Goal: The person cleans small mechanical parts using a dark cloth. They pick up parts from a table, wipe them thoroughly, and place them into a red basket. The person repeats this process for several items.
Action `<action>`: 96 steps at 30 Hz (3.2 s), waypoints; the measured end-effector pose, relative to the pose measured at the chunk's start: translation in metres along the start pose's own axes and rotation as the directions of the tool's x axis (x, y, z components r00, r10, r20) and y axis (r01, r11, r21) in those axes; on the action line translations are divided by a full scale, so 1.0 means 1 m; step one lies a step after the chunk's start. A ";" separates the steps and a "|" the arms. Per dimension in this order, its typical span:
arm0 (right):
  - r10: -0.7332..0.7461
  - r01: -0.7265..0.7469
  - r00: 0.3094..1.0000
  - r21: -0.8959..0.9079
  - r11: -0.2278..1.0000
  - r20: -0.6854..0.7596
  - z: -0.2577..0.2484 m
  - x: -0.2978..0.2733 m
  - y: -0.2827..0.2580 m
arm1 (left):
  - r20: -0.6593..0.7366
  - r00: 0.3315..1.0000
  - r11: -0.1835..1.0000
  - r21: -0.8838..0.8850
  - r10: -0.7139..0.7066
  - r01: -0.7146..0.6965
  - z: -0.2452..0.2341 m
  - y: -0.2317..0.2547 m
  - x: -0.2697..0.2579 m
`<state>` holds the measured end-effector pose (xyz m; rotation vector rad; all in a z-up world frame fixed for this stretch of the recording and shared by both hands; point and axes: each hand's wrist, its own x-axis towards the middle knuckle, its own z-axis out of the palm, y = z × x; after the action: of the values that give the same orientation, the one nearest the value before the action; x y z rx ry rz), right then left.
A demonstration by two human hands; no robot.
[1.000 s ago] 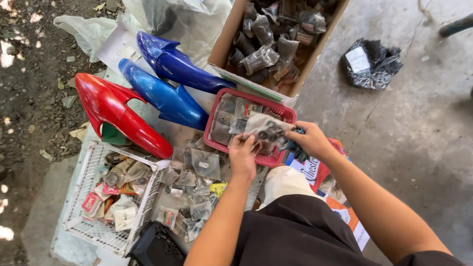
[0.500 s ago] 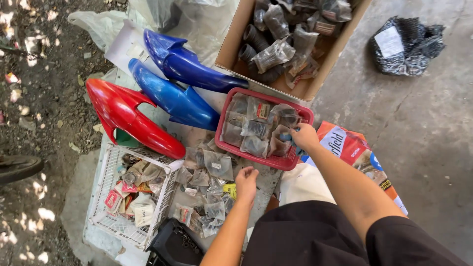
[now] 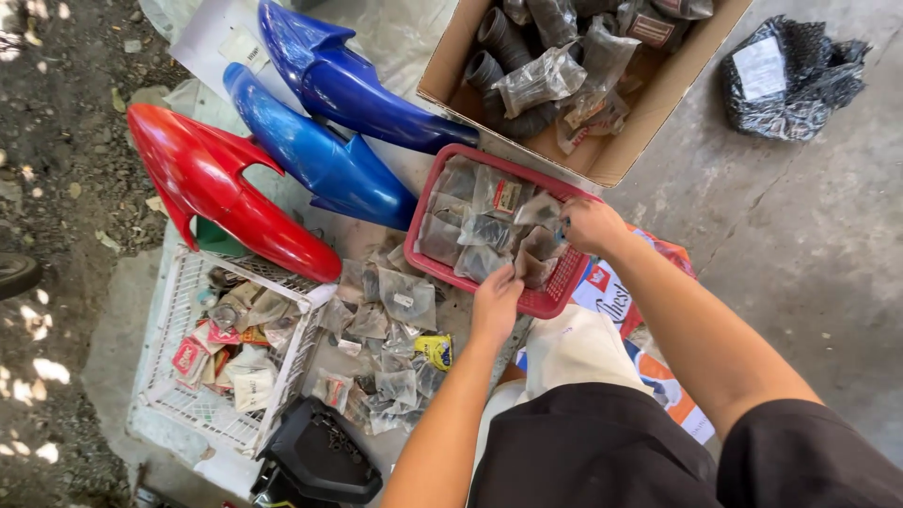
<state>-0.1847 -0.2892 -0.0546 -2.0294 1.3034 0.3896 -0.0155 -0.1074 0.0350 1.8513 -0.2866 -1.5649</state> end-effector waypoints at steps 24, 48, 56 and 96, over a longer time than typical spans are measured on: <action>0.141 0.003 0.950 -0.458 0.889 0.280 0.061 -0.015 -0.008 | 0.147 0.978 0.834 0.550 -0.149 0.045 0.039 0.050 0.045; -0.275 0.440 0.759 -0.154 0.885 0.590 0.214 -0.053 -0.241 | -0.532 0.783 0.942 -0.258 -0.324 0.215 -0.151 -0.217 -0.036; -0.169 0.403 0.723 -0.211 0.890 0.670 0.263 -0.087 -0.295 | -0.585 0.726 0.903 -0.414 -0.362 0.118 -0.170 -0.257 -0.059; -0.728 0.691 0.582 0.252 0.678 0.363 0.067 -0.264 -0.441 | -0.410 0.909 -0.191 -0.888 -0.081 -0.418 -0.239 -0.138 -0.215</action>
<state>0.0938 0.0526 0.2186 -2.0389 0.1536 0.3607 0.1184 0.2025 0.1264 0.5488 0.7334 -0.6096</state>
